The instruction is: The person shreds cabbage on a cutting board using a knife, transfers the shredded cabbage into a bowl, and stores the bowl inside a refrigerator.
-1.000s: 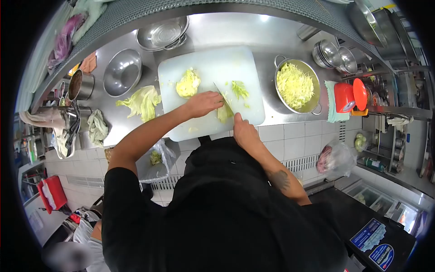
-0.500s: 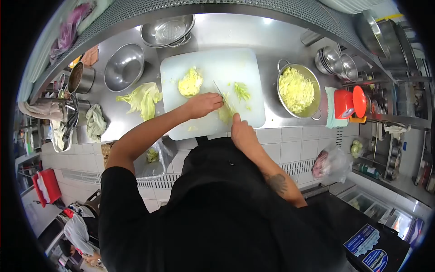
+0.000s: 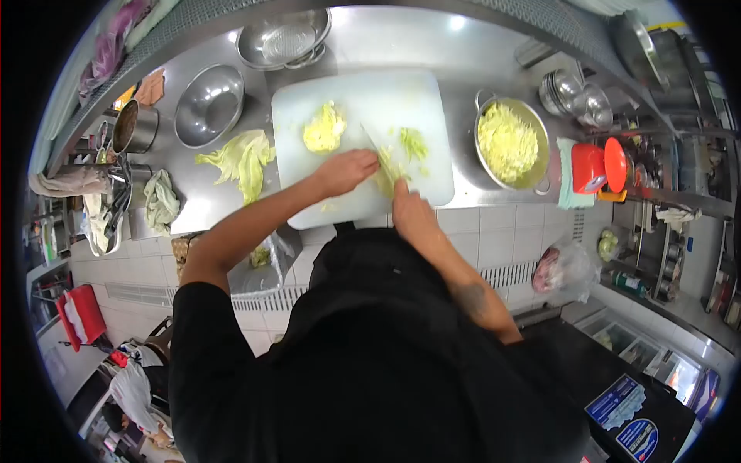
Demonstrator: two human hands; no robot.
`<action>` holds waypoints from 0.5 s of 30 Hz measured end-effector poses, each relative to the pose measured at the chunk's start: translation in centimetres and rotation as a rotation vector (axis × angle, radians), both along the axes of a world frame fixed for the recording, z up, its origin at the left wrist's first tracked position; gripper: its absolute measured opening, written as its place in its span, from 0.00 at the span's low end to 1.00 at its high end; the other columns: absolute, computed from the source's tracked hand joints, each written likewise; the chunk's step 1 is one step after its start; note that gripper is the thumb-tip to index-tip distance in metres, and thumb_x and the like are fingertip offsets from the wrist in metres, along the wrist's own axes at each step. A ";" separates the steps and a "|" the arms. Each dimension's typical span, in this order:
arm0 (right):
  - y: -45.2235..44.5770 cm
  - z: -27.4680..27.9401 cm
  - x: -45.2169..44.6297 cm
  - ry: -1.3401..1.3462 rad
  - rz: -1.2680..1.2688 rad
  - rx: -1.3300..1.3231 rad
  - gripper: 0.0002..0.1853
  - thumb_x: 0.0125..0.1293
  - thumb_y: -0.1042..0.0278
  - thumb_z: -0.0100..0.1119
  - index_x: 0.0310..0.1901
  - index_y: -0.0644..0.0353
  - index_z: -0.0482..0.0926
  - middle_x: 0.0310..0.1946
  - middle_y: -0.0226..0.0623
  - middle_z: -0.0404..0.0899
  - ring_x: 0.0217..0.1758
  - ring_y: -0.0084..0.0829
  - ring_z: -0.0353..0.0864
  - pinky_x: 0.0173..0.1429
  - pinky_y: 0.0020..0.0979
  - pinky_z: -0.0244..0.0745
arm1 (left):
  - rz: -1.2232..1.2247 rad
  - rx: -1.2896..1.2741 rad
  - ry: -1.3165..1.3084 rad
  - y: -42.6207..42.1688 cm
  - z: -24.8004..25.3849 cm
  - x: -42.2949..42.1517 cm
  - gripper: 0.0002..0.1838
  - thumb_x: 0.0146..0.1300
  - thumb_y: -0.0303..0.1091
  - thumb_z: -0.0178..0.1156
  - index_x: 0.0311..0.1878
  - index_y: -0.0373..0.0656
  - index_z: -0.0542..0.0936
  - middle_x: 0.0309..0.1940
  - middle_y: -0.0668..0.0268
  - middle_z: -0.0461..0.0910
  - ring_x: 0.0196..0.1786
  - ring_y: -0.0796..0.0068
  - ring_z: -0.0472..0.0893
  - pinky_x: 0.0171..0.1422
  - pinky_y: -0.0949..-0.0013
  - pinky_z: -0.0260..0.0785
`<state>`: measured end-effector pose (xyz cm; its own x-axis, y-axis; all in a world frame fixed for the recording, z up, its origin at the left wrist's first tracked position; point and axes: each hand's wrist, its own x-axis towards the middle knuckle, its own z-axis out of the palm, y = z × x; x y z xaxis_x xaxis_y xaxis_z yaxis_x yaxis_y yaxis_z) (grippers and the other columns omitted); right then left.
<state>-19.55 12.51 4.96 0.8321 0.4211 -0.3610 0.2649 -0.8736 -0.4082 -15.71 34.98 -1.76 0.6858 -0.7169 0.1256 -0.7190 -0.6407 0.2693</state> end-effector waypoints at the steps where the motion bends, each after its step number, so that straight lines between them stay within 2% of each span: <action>1: -0.4 0.3 -0.5 -0.001 0.018 -0.020 0.09 0.69 0.76 0.48 0.48 0.65 0.63 0.34 0.64 0.79 0.37 0.64 0.84 0.41 0.58 0.80 | 0.014 -0.001 -0.020 0.1 0.2 0.9 0.20 0.60 0.27 0.56 0.56 0.35 0.80 0.52 0.59 0.78 0.59 0.61 0.76 0.65 0.63 0.70; 3: -0.4 -1.6 -1.1 0.049 0.002 -0.045 0.09 0.69 0.76 0.48 0.48 0.64 0.63 0.34 0.64 0.79 0.37 0.64 0.84 0.42 0.58 0.81 | 0.042 0.000 -0.015 -0.5 -0.1 -0.4 0.20 0.59 0.26 0.56 0.55 0.34 0.80 0.52 0.59 0.78 0.58 0.61 0.76 0.65 0.63 0.70; 5: 0.1 -3.0 0.2 -0.015 -0.011 0.044 0.09 0.69 0.76 0.47 0.48 0.64 0.63 0.34 0.65 0.79 0.37 0.65 0.84 0.43 0.58 0.80 | 0.069 -0.027 -0.045 -0.6 0.0 -0.4 0.20 0.58 0.26 0.56 0.54 0.33 0.80 0.51 0.59 0.78 0.57 0.62 0.77 0.64 0.64 0.70; 8: -0.4 -1.1 -0.2 -0.022 0.020 0.014 0.09 0.69 0.76 0.48 0.48 0.63 0.63 0.33 0.65 0.79 0.37 0.66 0.83 0.42 0.58 0.81 | 0.045 -0.014 -0.048 -0.6 1.2 -0.9 0.20 0.57 0.26 0.56 0.53 0.32 0.80 0.50 0.60 0.78 0.57 0.62 0.77 0.64 0.64 0.70; 11: -1.1 -2.2 -1.3 -0.002 0.011 0.011 0.09 0.69 0.76 0.49 0.47 0.64 0.63 0.32 0.63 0.79 0.36 0.65 0.83 0.40 0.56 0.82 | 0.066 0.017 0.014 -0.9 0.5 -1.4 0.19 0.56 0.26 0.57 0.53 0.33 0.80 0.50 0.60 0.78 0.56 0.63 0.77 0.62 0.64 0.71; 12: -0.8 -3.3 -1.1 -0.012 -0.022 0.097 0.09 0.71 0.73 0.49 0.48 0.65 0.63 0.32 0.67 0.78 0.35 0.70 0.81 0.42 0.64 0.76 | 0.094 -0.010 -0.039 -1.0 0.0 -1.6 0.19 0.56 0.26 0.57 0.52 0.33 0.81 0.49 0.60 0.78 0.55 0.63 0.77 0.61 0.64 0.71; 15: 0.2 -2.8 0.1 -0.039 0.004 0.077 0.10 0.71 0.73 0.49 0.48 0.65 0.63 0.32 0.67 0.78 0.35 0.69 0.81 0.41 0.64 0.77 | 0.108 -0.027 -0.092 -0.9 0.1 -1.4 0.19 0.56 0.27 0.58 0.51 0.33 0.81 0.46 0.60 0.79 0.53 0.63 0.77 0.59 0.63 0.71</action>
<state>-19.48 12.71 2.13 0.8432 0.4499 -0.2944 0.2855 -0.8387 -0.4638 -17.08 34.11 -1.69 0.7437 -0.6348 0.2096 -0.6685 -0.7092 0.2239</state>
